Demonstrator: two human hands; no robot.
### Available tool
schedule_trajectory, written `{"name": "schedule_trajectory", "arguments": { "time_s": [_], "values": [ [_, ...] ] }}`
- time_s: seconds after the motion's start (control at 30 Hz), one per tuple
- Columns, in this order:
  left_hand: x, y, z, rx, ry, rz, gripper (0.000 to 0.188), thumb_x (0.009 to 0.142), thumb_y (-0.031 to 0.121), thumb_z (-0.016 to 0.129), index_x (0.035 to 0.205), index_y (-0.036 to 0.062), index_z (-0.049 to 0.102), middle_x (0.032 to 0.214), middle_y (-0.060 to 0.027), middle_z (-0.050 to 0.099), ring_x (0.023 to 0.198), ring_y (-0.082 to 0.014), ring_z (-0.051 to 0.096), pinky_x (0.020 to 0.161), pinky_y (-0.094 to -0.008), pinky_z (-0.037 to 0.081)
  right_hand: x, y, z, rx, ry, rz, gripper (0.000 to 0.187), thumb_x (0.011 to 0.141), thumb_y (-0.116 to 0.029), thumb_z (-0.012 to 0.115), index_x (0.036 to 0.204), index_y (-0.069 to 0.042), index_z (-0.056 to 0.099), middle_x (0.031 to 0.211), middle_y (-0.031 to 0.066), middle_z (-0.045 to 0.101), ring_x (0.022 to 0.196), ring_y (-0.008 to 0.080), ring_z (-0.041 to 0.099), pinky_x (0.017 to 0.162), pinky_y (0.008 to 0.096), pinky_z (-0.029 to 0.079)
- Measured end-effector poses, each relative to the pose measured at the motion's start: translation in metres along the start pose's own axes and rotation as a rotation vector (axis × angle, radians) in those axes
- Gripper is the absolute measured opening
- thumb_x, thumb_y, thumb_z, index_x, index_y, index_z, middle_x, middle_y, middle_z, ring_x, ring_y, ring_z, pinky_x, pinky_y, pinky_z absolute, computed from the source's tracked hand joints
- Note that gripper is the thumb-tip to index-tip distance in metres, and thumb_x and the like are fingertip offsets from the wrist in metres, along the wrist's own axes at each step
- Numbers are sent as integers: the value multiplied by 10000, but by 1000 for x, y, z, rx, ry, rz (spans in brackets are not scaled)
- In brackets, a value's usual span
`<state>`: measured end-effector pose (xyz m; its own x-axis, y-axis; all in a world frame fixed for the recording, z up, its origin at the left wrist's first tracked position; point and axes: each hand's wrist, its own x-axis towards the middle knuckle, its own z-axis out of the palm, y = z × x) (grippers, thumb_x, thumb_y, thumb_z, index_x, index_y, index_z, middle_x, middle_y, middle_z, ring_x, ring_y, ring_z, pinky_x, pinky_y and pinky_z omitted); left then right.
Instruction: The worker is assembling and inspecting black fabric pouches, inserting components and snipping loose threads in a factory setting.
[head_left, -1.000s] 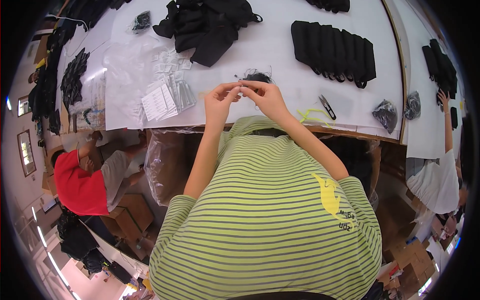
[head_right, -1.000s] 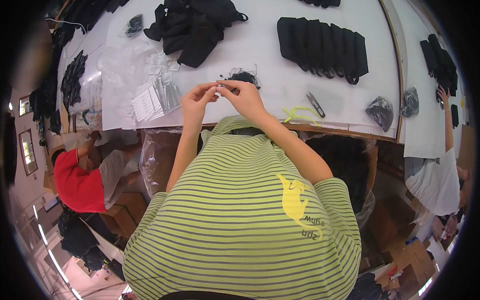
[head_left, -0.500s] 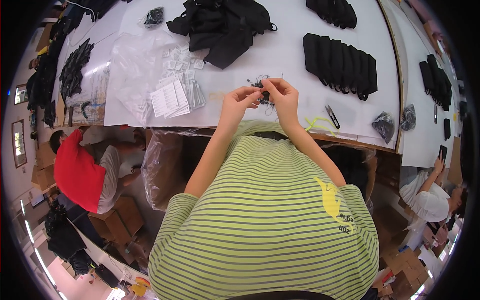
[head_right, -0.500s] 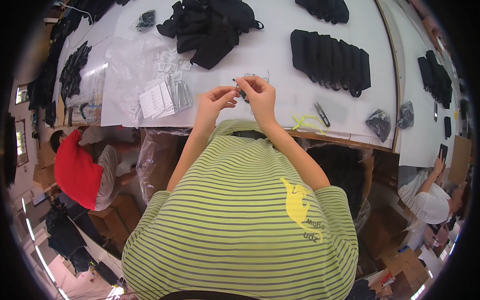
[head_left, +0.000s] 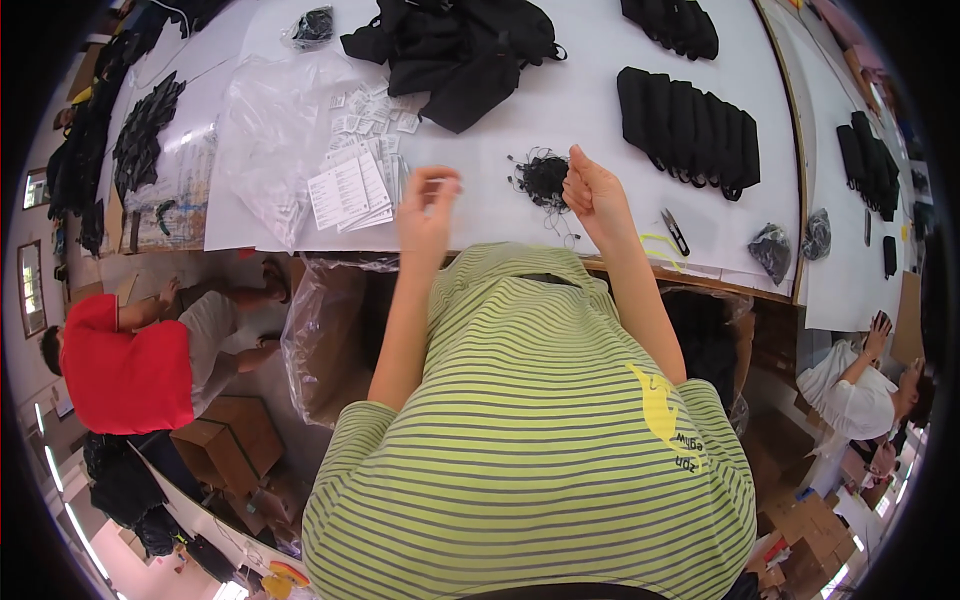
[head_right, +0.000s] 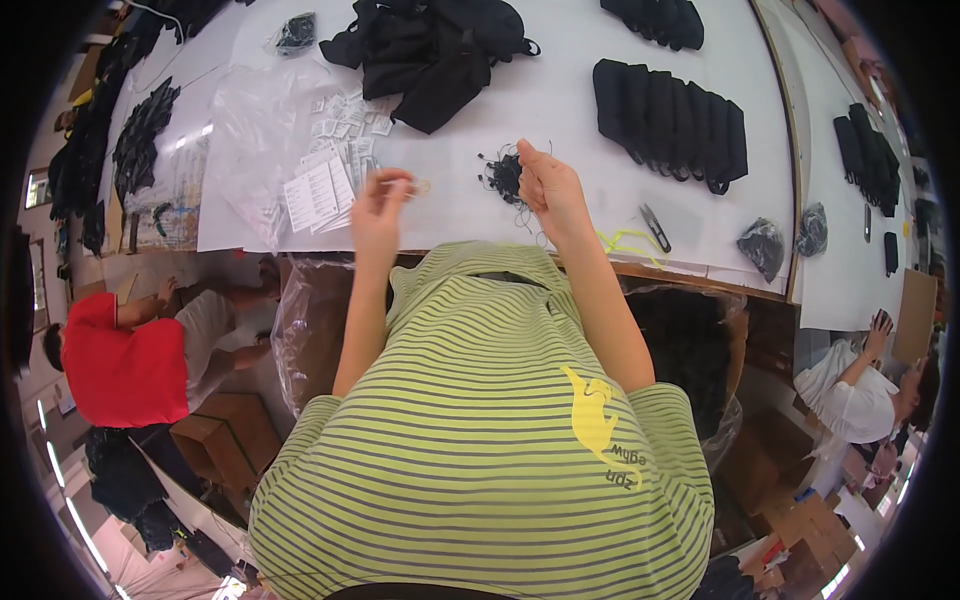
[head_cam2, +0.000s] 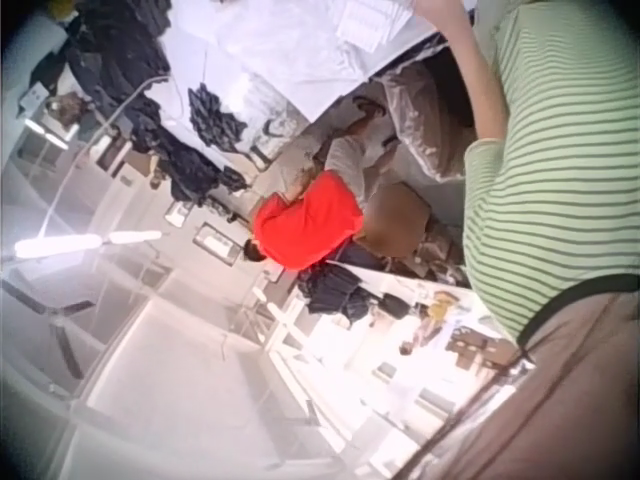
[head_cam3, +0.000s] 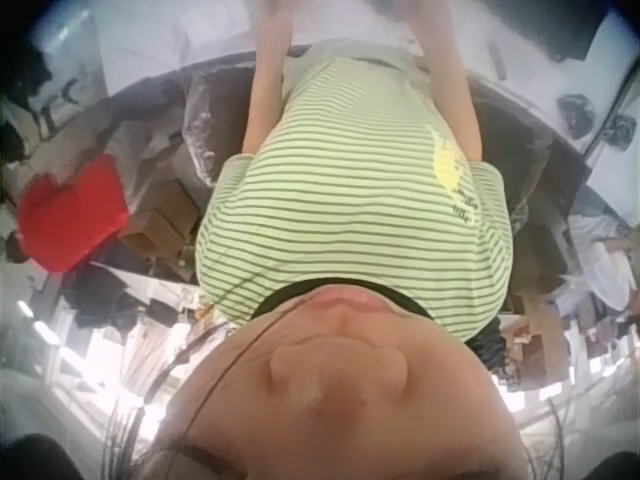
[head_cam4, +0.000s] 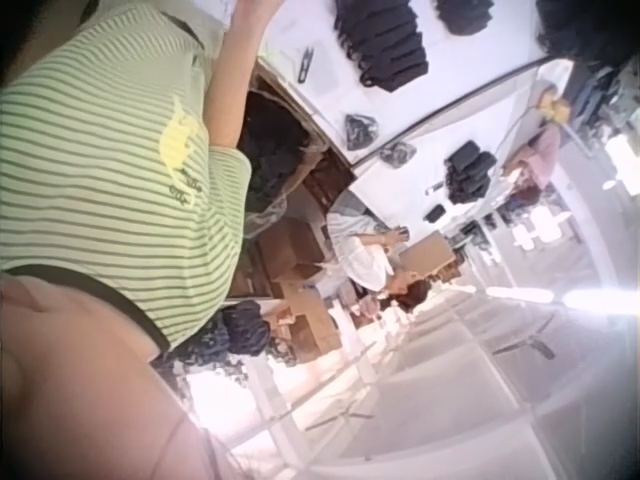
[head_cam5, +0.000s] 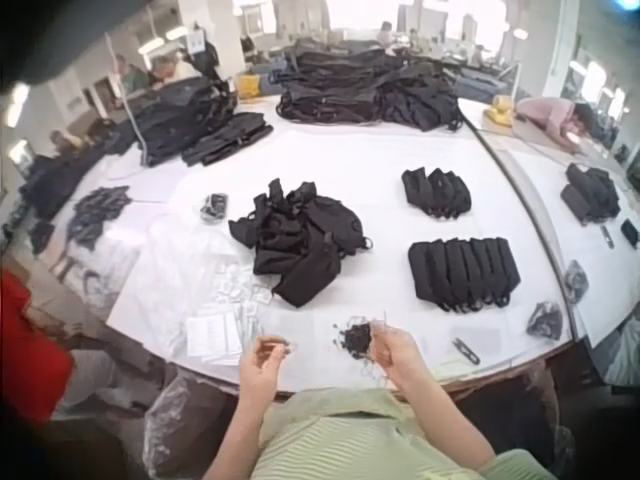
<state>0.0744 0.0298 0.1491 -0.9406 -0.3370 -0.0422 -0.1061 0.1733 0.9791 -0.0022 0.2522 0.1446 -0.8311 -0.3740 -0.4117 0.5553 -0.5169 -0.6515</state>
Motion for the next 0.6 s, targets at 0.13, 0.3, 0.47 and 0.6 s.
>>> {"name": "schedule_trajectory", "arguments": {
  "time_s": [0.13,0.3,0.47,0.6],
  "values": [
    [18,-19,-79,431,657,228,376,826,216,658,1103,-7,535,1087,-143,542,1042,-281,487,923,-386,374,-16,5,2,-478,219,-35,231,870,-250,641,822,-24,637,514,-87,337,445,8,238,434,202,175],
    [19,-96,-142,978,640,-149,761,732,500,692,1247,-13,469,1257,-175,461,1212,-385,348,1010,-503,274,-21,17,-7,-559,238,-47,213,821,-206,690,905,-10,691,556,-82,409,486,14,301,442,188,199],
    [8,-76,-118,975,667,13,515,773,373,690,1120,28,531,1189,-150,498,1150,-348,403,961,-487,314,-22,23,-8,-651,162,-54,179,847,-188,656,922,-29,693,568,-87,424,507,5,316,456,186,220],
    [9,-40,-124,661,426,-196,287,825,184,656,954,-1,477,987,-128,563,913,-289,533,837,-374,416,-24,29,-1,-688,149,-114,154,852,-161,640,912,-26,681,573,-91,421,522,-1,317,468,186,231]
  ]
}}
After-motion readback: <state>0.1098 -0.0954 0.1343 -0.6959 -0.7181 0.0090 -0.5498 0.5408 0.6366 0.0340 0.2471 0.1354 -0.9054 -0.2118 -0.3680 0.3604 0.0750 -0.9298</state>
